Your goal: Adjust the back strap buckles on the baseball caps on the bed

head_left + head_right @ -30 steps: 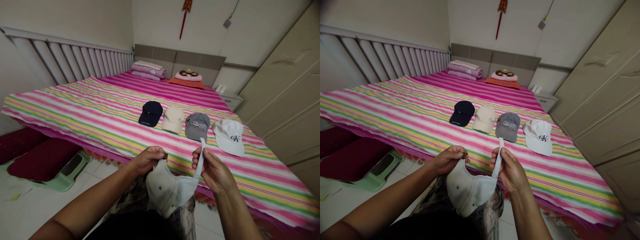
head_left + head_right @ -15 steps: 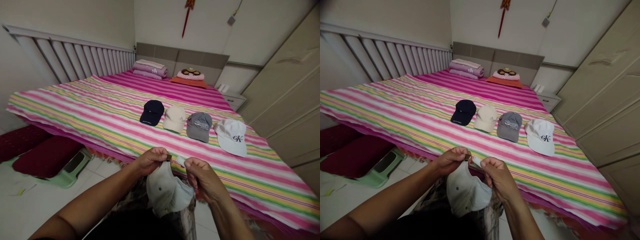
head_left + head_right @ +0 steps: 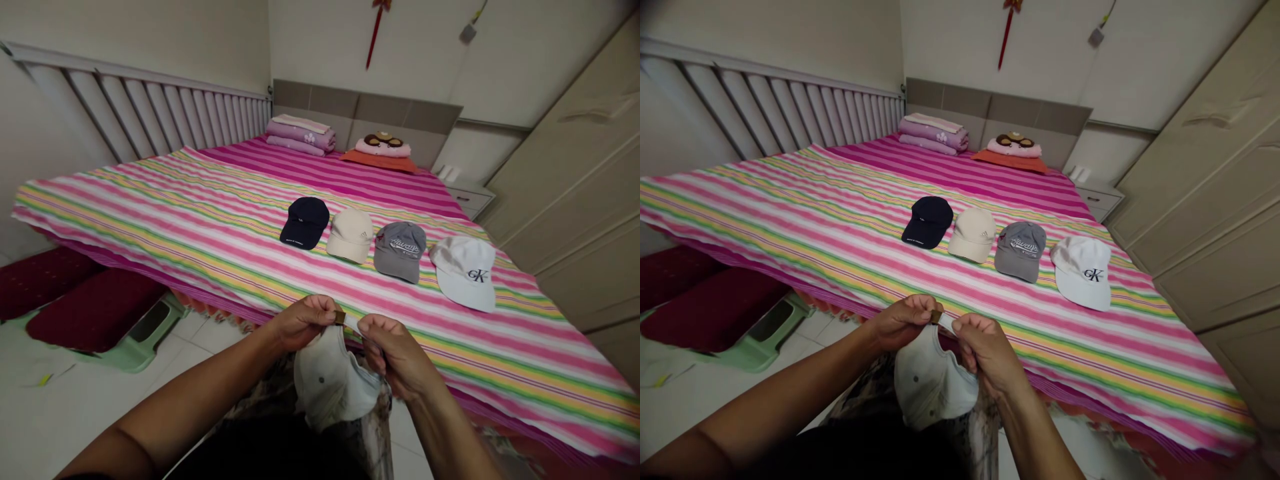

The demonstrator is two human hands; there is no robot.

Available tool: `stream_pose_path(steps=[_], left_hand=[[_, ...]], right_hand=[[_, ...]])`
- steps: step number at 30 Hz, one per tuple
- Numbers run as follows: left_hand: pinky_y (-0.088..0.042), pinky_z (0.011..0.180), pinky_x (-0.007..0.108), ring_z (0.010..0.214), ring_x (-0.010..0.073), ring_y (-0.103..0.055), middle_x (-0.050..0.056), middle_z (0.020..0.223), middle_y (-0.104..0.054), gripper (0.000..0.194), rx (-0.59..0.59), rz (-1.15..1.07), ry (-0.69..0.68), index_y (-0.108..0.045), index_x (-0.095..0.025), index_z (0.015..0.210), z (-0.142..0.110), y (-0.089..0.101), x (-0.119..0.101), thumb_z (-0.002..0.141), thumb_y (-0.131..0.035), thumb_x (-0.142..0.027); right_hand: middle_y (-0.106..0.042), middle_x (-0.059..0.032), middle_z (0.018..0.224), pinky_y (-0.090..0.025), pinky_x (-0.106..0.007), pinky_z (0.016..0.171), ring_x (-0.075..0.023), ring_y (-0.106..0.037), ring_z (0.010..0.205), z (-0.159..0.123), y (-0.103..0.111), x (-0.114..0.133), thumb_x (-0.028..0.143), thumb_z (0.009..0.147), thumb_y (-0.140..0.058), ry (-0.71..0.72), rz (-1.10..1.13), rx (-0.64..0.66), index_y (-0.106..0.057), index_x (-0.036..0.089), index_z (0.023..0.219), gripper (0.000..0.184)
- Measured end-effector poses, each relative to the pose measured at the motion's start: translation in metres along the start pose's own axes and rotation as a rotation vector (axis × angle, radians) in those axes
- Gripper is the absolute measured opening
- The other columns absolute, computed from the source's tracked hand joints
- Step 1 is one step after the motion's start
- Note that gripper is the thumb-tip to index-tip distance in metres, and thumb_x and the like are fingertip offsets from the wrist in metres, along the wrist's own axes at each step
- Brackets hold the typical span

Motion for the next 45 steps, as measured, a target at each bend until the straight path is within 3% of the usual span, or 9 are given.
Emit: stream_pose_path(steps=[13, 29, 34, 45], left_hand=[[-0.03, 0.056, 0.021, 0.057, 0.0084, -0.045, 0.0, 0.059, -0.051, 0.021, 0.018, 0.058, 0.021, -0.056, -0.011, 0.058, -0.002, 0.0, 0.0, 0.053, -0.073, -0.021], [-0.028, 0.052, 0.018, 0.053, 0.0046, -0.041, -0.003, 0.057, -0.049, 0.027, 0.0, 0.204, 0.011, -0.052, -0.012, 0.06, -0.006, 0.002, 0.003, 0.055, -0.073, -0.027], [-0.032, 0.048, 0.016, 0.051, 0.0043, -0.045, -0.004, 0.059, -0.053, 0.034, -0.033, 0.232, -0.004, -0.05, -0.013, 0.066, -0.005, 0.004, 0.009, 0.046, -0.077, -0.018], [-0.038, 0.049, 0.015, 0.05, 0.0042, -0.051, -0.004, 0.056, -0.058, 0.033, -0.135, 0.166, -0.074, -0.055, -0.012, 0.067, -0.005, -0.003, 0.011, 0.042, -0.077, -0.008]], right_hand=[[-0.033, 0.0108, 0.03, -0.012, -0.016, 0.031, -0.0012, -0.02, 0.026, 0.004, 0.004, -0.002, 0.034, 0.063, -0.066, -0.06, -0.056, 0.025, -0.054, 0.015, 0.058, 0.023], [-0.036, 0.0096, 0.029, -0.015, -0.017, 0.033, -0.0021, -0.024, 0.026, 0.005, 0.002, -0.005, 0.034, 0.062, -0.066, -0.002, -0.074, -0.036, -0.054, 0.015, 0.056, 0.024], [-0.035, 0.0107, 0.033, -0.017, -0.017, 0.034, -0.0024, -0.025, 0.028, 0.004, -0.001, -0.009, 0.032, 0.063, -0.066, -0.011, 0.019, -0.02, -0.05, 0.016, 0.056, 0.024], [-0.036, 0.0105, 0.033, -0.017, -0.017, 0.033, -0.0019, -0.025, 0.028, 0.004, -0.001, -0.01, 0.03, 0.063, -0.067, -0.021, 0.052, 0.01, -0.05, 0.016, 0.055, 0.024]])
Point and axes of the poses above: each hand's wrist, its own z-axis towards the middle knuckle, its own y-axis out of the back of the hand, x = y × z, the point moved 1 cm from there along z, towards the middle knuckle
